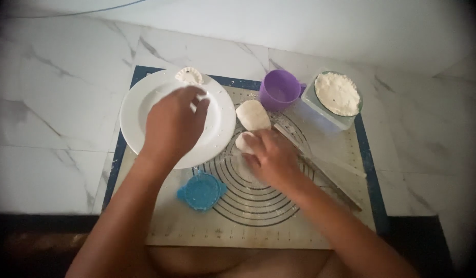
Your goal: A person is sitting on the floor, cutting dough with a knife and using a plastic mold to shape individual pastries on a silicone mat.
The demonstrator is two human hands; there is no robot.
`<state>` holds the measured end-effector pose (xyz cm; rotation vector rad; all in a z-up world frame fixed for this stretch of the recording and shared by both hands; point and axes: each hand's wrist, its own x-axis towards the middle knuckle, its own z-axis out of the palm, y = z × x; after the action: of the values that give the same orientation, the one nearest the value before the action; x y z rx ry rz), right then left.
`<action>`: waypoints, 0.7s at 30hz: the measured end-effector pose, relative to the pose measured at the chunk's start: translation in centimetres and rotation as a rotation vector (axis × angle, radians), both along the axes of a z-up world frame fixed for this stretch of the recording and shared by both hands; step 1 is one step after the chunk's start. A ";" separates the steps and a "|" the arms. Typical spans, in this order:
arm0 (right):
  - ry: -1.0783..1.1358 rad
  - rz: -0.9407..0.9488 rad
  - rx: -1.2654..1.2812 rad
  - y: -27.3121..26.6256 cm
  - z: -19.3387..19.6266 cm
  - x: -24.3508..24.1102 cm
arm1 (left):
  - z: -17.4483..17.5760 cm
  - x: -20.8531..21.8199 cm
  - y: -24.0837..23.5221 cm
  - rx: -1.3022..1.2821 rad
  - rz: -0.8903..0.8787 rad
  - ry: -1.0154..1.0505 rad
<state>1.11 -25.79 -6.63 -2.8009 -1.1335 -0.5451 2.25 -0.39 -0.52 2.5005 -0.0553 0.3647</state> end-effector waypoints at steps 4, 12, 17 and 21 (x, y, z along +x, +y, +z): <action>-0.112 0.001 0.094 -0.4 -3.9 0.1 | 0.4 0.6 -0.8 -0.117 -0.022 -0.148; 0.117 -0.132 0.140 0.3 -2.0 0.3 | -3.4 1.5 0.5 -0.108 0.068 -0.474; 0.374 -0.203 0.467 0.2 1.3 0.5 | -3.4 1.2 0.6 -0.034 0.087 -0.506; 0.246 -0.213 0.424 0.1 0.9 0.5 | -3.6 1.3 0.6 -0.016 0.084 -0.551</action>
<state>1.63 -25.65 -5.76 -2.5357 -0.5942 -0.3845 3.56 0.19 -4.08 2.3184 -0.1664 1.0724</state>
